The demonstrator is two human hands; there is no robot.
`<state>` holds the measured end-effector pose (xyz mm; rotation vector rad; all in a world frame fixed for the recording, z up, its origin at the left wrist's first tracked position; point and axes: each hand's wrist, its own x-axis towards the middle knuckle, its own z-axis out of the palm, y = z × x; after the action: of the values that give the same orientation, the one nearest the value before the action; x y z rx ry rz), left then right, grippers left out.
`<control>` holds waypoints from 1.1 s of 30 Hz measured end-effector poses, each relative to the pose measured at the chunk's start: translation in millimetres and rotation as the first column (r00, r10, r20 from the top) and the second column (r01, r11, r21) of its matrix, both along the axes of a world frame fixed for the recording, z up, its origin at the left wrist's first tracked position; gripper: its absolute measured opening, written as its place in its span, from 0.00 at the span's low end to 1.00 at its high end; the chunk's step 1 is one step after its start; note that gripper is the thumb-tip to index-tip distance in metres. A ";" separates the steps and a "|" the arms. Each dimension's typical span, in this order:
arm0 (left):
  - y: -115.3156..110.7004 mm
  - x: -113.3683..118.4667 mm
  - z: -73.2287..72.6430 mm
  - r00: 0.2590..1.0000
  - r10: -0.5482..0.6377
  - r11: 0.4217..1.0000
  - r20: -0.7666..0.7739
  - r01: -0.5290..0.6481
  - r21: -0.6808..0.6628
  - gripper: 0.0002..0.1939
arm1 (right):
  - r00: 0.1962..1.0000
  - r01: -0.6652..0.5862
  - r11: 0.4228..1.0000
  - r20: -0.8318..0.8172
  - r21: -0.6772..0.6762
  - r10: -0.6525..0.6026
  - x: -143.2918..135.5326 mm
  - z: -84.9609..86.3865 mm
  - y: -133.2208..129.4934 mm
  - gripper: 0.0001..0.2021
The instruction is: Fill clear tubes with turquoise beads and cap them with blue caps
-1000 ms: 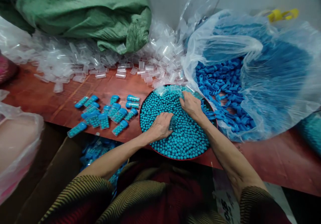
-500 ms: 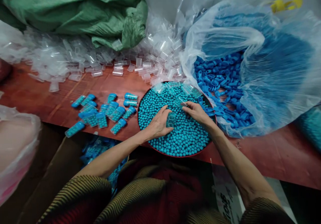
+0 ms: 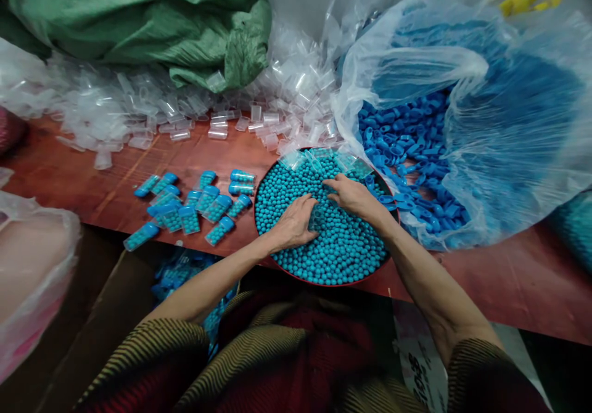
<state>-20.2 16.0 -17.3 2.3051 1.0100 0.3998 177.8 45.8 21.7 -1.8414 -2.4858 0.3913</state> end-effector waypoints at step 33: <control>-6.5 17.5 8.3 0.998 0.004 1.000 -0.062 -0.004 -0.002 0.42 | 0.831 0.122 0.990 -0.552 0.071 -0.063 -3.2 -34.5 -47.8 0.14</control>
<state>-2.8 9.5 -9.0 2.3273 1.0442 0.3307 174.6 -2.0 -12.8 -1.5210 -1.9778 0.6639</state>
